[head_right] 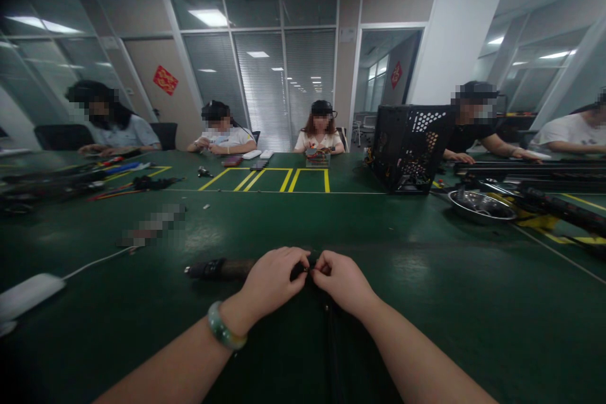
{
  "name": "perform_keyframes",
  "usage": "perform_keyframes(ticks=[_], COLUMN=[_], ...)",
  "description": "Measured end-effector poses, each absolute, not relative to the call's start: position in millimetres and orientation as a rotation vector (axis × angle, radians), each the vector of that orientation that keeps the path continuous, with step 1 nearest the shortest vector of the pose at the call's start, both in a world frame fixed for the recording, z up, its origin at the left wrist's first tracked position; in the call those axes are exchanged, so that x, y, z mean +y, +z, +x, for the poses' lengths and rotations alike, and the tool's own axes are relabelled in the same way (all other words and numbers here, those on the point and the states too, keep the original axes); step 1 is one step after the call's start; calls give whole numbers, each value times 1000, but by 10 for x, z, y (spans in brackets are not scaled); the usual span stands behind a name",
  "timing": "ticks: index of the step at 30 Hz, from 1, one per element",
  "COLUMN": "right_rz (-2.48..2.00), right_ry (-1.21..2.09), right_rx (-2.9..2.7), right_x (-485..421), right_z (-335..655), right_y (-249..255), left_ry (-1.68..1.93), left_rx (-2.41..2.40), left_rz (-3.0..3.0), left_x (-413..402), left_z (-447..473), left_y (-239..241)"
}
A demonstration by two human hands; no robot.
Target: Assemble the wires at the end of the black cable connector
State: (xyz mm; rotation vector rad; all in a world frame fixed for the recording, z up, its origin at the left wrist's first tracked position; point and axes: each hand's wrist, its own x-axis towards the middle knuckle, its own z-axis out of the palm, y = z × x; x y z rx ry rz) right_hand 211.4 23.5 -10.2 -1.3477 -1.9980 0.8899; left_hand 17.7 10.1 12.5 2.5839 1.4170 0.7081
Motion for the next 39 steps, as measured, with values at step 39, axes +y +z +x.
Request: perform_keyframes(ticks=[39], right_rz=[-1371], right_ry=[877], right_rx=[-2002], right_x=[241], right_z=[2105], right_y=[-75], left_ry=[656], left_rx=[1397], left_rz=[2621], left_x=[96], left_z=[178], left_y=[145])
